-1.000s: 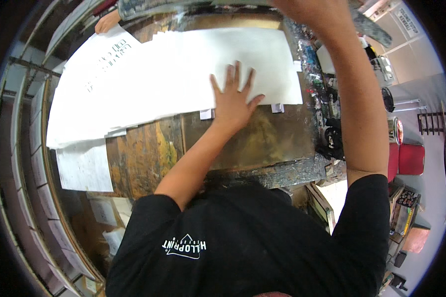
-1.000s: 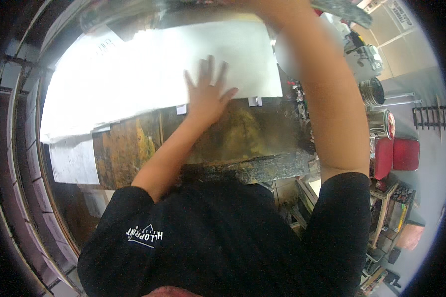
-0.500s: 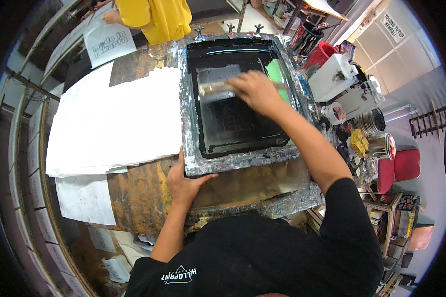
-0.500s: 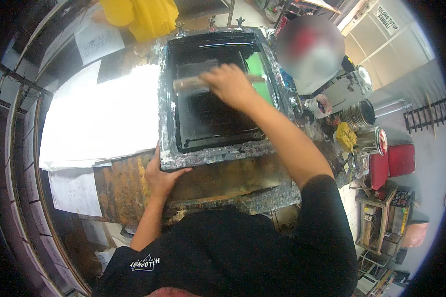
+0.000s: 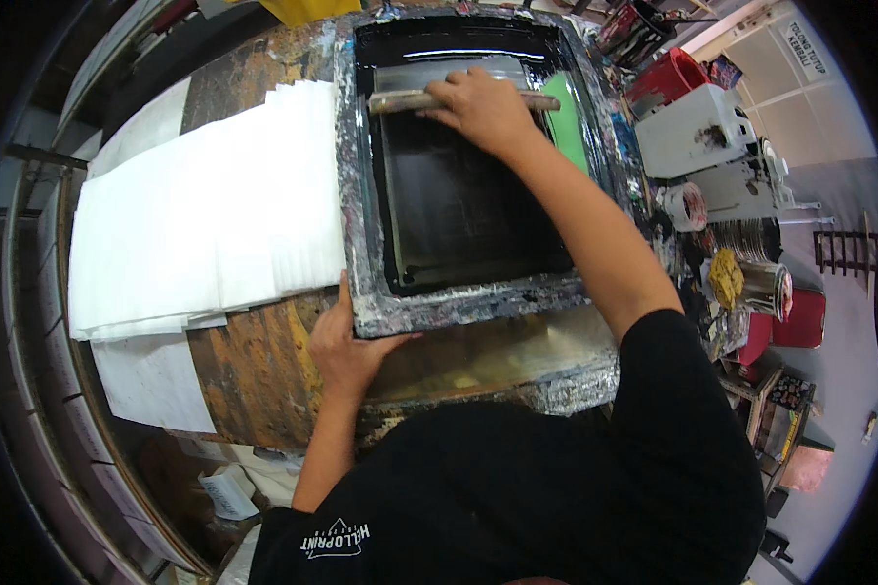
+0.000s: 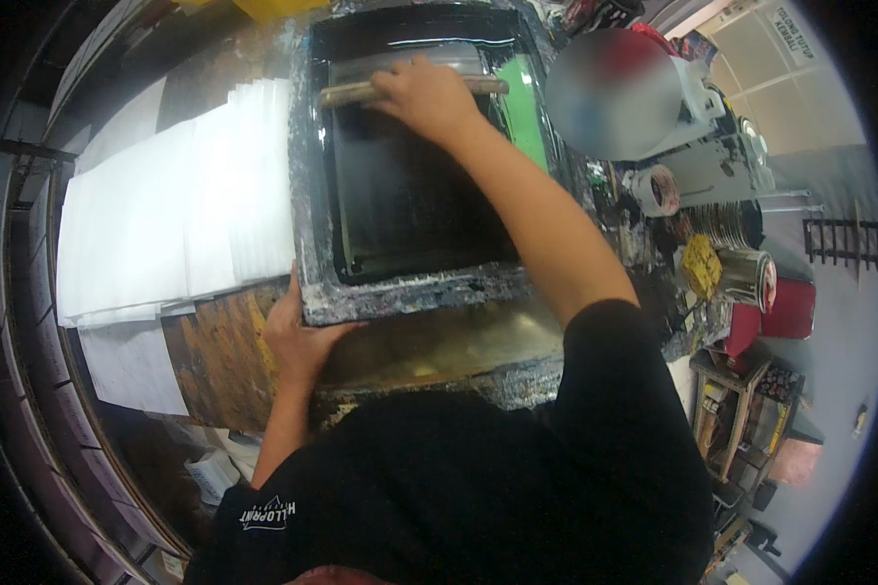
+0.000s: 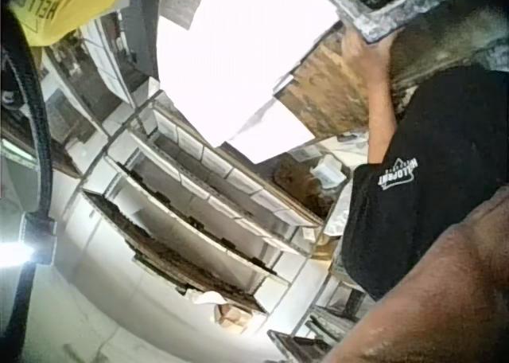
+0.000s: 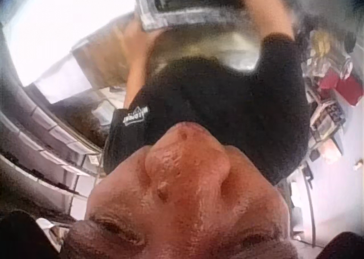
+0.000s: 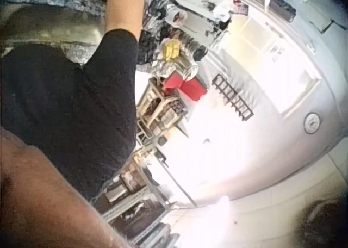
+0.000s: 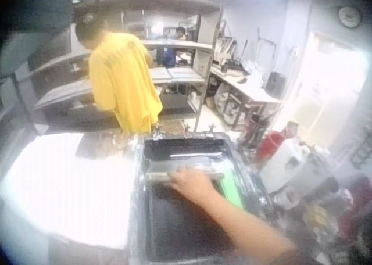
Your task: The person performs screen printing by placing sheets of paper onto a work surface, lowering a printing frame, and using a squeegee to spread ink across the screen. They repeat the process for multiple sheets, lifting the frame and moving each printed paper aside after applying the ink.
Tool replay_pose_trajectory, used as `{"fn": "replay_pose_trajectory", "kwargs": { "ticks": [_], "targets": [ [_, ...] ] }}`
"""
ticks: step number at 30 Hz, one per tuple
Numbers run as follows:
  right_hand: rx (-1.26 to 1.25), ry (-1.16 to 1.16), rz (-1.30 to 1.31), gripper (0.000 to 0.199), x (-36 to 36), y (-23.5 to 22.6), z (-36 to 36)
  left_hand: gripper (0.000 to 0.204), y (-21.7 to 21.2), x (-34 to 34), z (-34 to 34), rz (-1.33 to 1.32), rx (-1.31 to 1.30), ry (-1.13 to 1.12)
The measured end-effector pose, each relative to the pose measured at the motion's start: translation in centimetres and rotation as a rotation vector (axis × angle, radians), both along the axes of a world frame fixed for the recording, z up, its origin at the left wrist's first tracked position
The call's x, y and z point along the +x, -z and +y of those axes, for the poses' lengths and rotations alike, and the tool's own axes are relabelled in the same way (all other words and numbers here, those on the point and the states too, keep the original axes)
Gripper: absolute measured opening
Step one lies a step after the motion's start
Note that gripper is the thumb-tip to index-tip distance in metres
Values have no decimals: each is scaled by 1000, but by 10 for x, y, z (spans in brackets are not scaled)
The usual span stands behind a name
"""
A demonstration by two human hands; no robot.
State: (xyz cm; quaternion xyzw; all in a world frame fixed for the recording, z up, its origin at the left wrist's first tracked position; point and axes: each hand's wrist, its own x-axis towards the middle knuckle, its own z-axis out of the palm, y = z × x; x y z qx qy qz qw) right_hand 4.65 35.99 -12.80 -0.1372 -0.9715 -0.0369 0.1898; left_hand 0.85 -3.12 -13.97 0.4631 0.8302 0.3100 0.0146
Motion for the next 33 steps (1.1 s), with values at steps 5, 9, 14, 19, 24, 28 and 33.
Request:
{"fn": "replay_pose_trajectory", "kwargs": {
  "ticks": [5,9,14,19,24,28,33],
  "targets": [
    [-93,-45,33,37,80,-6,-97,128,-3,3,-2,8,8,-13],
    [-203,-49,-116,41,137,-33,-174,122,-8,8,-3,-75,-68,-72],
    [-262,-6,-129,34,140,-72,-178,117,-19,12,1,-241,-31,-86],
    [-240,-15,-181,34,153,-110,-196,102,-47,24,12,-701,458,37],
    [49,76,248,38,135,-162,-195,99,-80,18,37,-755,766,50],
    [148,-37,416,34,103,-217,-150,117,-67,10,52,17,282,-80],
    [82,38,297,49,79,-269,-120,128,-27,25,43,302,-466,-16]
  ]
}}
